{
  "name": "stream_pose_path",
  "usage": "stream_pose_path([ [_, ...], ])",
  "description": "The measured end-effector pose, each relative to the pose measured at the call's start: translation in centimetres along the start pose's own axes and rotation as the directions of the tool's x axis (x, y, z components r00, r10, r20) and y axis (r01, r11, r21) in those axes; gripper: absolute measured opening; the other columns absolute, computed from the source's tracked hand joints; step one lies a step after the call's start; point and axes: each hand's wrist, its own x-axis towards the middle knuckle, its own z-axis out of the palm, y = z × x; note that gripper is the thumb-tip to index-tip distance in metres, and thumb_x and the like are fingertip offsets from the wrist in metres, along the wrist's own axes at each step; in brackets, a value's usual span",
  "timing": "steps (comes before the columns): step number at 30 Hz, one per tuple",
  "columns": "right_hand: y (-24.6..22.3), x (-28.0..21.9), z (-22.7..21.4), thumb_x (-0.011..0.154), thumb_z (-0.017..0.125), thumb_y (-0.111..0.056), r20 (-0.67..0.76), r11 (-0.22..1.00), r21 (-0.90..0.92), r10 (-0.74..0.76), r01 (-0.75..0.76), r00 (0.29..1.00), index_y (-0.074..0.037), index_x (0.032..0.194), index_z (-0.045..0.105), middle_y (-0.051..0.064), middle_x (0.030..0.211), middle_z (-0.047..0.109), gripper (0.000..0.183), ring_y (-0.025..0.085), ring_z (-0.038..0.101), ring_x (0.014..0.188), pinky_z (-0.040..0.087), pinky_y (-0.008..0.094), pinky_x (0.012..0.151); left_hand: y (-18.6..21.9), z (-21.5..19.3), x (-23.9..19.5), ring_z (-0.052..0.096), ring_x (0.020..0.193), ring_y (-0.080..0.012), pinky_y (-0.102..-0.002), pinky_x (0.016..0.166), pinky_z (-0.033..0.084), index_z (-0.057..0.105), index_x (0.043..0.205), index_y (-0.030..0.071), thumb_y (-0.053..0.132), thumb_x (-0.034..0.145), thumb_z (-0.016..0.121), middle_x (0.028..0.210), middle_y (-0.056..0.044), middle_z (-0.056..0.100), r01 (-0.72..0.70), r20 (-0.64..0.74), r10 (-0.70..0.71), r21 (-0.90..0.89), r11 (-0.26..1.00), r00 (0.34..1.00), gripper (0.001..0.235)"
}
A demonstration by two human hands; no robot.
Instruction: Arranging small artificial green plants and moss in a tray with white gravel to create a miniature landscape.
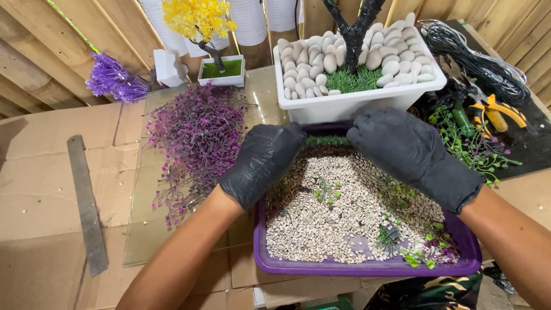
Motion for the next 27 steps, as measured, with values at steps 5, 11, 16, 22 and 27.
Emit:
stream_pose_path([
  [5, 0.2, 1.4, 3.2, 0.093, 0.069, -0.023, -0.205, 0.956, -0.213, -0.246, 0.202, 0.947, -0.019, 0.086, 0.071, -0.006, 0.074, 0.067, 0.008, 0.020, 0.070, 0.076, 0.059, 0.036, 0.067, 0.5, 1.1, -0.3, 0.045, 0.057, -0.0146, -0.039, 0.062, 0.042, 0.048, 0.063, 0.014, 0.055, 0.092, 0.045, 0.057, 0.002, 0.048, 0.070, 0.015, -0.070, -0.064, 0.995, 0.997, 0.050],
  [11, -0.3, 0.0, 0.4, 0.097, 0.064, -0.040, -0.079, 0.995, -0.017, -0.101, 0.100, 0.992, -0.023, 0.099, 0.078, -0.002, 0.093, 0.074, 0.022, 0.030, 0.070, 0.101, 0.056, 0.048, 0.099, -0.6, -0.6, -0.6, 0.041, 0.052, -0.0118, -0.039, 0.058, 0.040, 0.044, 0.058, 0.017, 0.062, 0.091, 0.043, 0.053, 0.005, 0.045, 0.155, 0.016, -0.155, -0.123, 0.980, 0.988, 0.055],
  [16, -0.2, 1.3, -0.1, 0.096, 0.063, -0.020, -0.223, 0.967, 0.150, -0.168, 0.205, 0.960, -0.017, 0.090, 0.074, 0.003, 0.089, 0.073, 0.013, 0.022, 0.068, 0.091, 0.050, 0.043, 0.097, -1.3, -0.7, -0.6, 0.038, 0.049, -0.0097, -0.038, 0.056, 0.038, 0.041, 0.054, 0.020, 0.068, 0.090, 0.042, 0.051, 0.007, 0.042, 0.233, 0.051, -0.228, -0.148, 0.961, 0.972, 0.060],
  [22, -0.2, 1.9, 5.8, 0.099, 0.057, -0.025, -0.262, 0.969, -0.110, -0.244, 0.223, 0.934, -0.022, 0.095, 0.068, -0.002, 0.088, 0.067, 0.011, 0.020, 0.065, 0.085, 0.054, 0.040, 0.097, -3.6, -0.5, -0.8, 0.033, 0.053, -0.0095, -0.035, 0.052, 0.031, 0.039, 0.057, 0.020, 0.038, 0.098, 0.042, 0.055, 0.007, 0.041, 0.168, 0.103, -0.162, -0.062, 0.984, 0.981, 0.045],
  [27, 0.4, 1.8, 4.9, 0.107, 0.047, -0.043, -0.223, 0.941, -0.291, -0.240, 0.170, 0.945, -0.029, 0.101, 0.067, -0.013, 0.101, 0.063, 0.025, 0.015, 0.064, 0.102, 0.048, 0.040, 0.100, -4.0, -1.2, -1.3, 0.034, 0.052, -0.0092, -0.033, 0.051, 0.033, 0.040, 0.059, 0.020, 0.034, 0.100, 0.043, 0.055, 0.007, 0.041, 0.078, 0.072, -0.076, -0.025, 0.997, 0.994, 0.044],
])
